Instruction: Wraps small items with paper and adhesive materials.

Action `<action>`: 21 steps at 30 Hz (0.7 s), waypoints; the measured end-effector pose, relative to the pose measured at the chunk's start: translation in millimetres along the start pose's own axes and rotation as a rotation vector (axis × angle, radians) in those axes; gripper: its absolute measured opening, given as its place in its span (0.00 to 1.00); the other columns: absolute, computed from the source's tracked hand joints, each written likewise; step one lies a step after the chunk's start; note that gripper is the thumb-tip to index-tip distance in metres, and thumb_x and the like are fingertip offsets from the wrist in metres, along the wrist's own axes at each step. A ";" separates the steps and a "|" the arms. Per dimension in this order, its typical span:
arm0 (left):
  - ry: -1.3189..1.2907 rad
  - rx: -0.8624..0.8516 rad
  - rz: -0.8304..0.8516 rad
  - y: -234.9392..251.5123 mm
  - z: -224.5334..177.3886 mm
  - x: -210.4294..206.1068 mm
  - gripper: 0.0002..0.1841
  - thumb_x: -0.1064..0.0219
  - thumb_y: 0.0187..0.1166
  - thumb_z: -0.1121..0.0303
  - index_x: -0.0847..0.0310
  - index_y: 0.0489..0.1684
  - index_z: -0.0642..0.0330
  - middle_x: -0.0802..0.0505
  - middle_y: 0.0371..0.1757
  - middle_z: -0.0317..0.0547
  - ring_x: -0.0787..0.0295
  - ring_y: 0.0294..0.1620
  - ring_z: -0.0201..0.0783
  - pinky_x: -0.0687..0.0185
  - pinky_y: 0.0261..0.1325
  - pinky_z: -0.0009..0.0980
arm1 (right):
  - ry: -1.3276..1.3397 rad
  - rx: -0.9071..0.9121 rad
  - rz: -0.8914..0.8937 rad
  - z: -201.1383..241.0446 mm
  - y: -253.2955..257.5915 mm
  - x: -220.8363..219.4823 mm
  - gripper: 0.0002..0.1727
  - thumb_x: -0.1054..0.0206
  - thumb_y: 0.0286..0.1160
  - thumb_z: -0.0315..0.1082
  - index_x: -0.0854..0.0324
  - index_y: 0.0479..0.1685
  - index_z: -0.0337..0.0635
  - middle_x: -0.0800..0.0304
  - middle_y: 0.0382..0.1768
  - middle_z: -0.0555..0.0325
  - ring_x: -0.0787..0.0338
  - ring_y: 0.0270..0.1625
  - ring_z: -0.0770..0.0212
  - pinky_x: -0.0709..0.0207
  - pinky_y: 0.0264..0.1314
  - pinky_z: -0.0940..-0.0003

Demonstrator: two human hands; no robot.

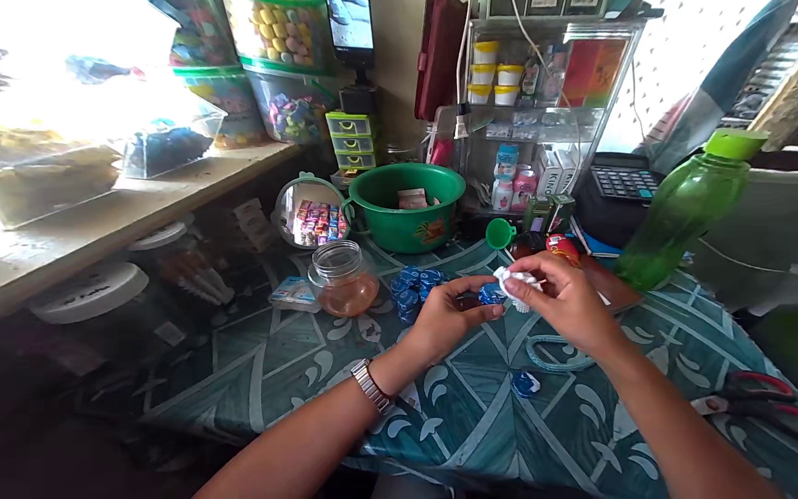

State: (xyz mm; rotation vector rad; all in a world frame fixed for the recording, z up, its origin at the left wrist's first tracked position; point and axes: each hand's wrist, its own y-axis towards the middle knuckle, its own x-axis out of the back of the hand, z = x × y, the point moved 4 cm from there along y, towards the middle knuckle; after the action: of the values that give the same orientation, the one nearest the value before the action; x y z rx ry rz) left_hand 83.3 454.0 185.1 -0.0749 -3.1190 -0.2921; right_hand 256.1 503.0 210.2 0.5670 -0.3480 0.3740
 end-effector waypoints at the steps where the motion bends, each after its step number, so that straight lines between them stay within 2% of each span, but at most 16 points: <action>1: 0.023 -0.023 0.003 -0.3 0.0 0.1 0.22 0.25 0.70 0.81 0.20 0.65 0.70 0.09 0.54 0.46 0.08 0.47 0.30 0.11 0.56 0.27 | -0.006 -0.002 0.045 -0.4 -0.6 -3.8 0.14 0.25 0.74 0.39 0.11 0.52 0.40 0.12 0.51 0.54 0.11 0.50 0.66 0.14 0.51 0.71; 3: 0.071 -0.058 0.023 -0.9 0.0 -0.1 0.28 0.23 0.68 0.80 0.23 0.71 0.69 0.10 0.56 0.45 0.09 0.46 0.29 0.11 0.54 0.25 | -0.076 -0.031 0.076 -0.1 -1.9 -9.7 0.13 0.26 0.75 0.40 0.10 0.50 0.42 0.11 0.50 0.54 0.10 0.50 0.67 0.15 0.51 0.72; 6: 0.061 -0.034 0.056 -0.2 -0.5 -1.5 0.32 0.22 0.67 0.81 0.27 0.75 0.68 0.09 0.57 0.46 0.07 0.48 0.32 0.10 0.56 0.28 | -0.212 -0.029 -0.068 2.7 -1.0 0.0 0.12 0.26 0.76 0.35 0.10 0.50 0.37 0.10 0.48 0.46 0.11 0.47 0.57 0.16 0.49 0.60; 7: 0.057 -0.023 0.061 -0.3 -0.3 -1.5 0.32 0.23 0.67 0.81 0.27 0.75 0.68 0.10 0.57 0.46 0.07 0.48 0.32 0.10 0.56 0.29 | -0.197 -0.031 -0.088 1.7 0.4 4.8 0.13 0.27 0.77 0.36 0.11 0.52 0.37 0.10 0.48 0.48 0.11 0.46 0.58 0.16 0.48 0.61; 9: 0.051 -0.008 0.055 -0.4 -0.1 -0.8 0.31 0.23 0.68 0.81 0.27 0.75 0.69 0.10 0.56 0.47 0.08 0.48 0.33 0.09 0.57 0.29 | -0.099 -0.045 -0.054 0.4 2.1 8.9 0.14 0.27 0.77 0.39 0.15 0.54 0.40 0.10 0.43 0.57 0.12 0.41 0.69 0.17 0.43 0.72; 10: 0.053 -0.003 0.049 -0.2 0.1 -0.5 0.31 0.23 0.68 0.81 0.27 0.74 0.69 0.11 0.56 0.47 0.08 0.48 0.33 0.09 0.57 0.29 | -0.052 -0.049 -0.009 0.8 1.5 6.8 0.14 0.27 0.77 0.39 0.16 0.54 0.40 0.11 0.42 0.58 0.12 0.40 0.71 0.17 0.44 0.73; 13: 0.107 -0.015 0.032 -0.8 0.3 -0.9 0.31 0.23 0.67 0.82 0.26 0.73 0.69 0.11 0.56 0.47 0.09 0.47 0.30 0.11 0.55 0.26 | -0.067 0.001 0.120 0.4 -3.3 -9.5 0.15 0.27 0.76 0.42 0.12 0.50 0.39 0.10 0.46 0.54 0.10 0.47 0.68 0.16 0.50 0.71; 16: 0.142 -0.053 0.030 -1.2 -0.3 -2.3 0.29 0.25 0.68 0.83 0.26 0.72 0.71 0.11 0.57 0.49 0.08 0.47 0.29 0.10 0.55 0.25 | -0.128 0.079 0.099 3.5 -7.1 -16.0 0.13 0.25 0.73 0.42 0.09 0.45 0.41 0.12 0.46 0.54 0.13 0.45 0.70 0.18 0.46 0.78; 21: 0.109 -0.082 0.080 -1.6 -2.2 -2.9 0.28 0.23 0.68 0.81 0.24 0.71 0.68 0.09 0.56 0.46 0.07 0.47 0.31 0.09 0.56 0.28 | -0.120 -0.009 -0.010 3.8 -0.8 1.7 0.11 0.26 0.76 0.37 0.11 0.47 0.38 0.11 0.45 0.53 0.11 0.44 0.65 0.16 0.47 0.68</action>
State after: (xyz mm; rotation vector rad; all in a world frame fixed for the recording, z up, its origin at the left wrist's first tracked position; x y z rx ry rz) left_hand 86.2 451.8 186.9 -0.1780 -2.9863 -0.4075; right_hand 257.2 500.7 213.5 0.5833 -0.4619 0.3289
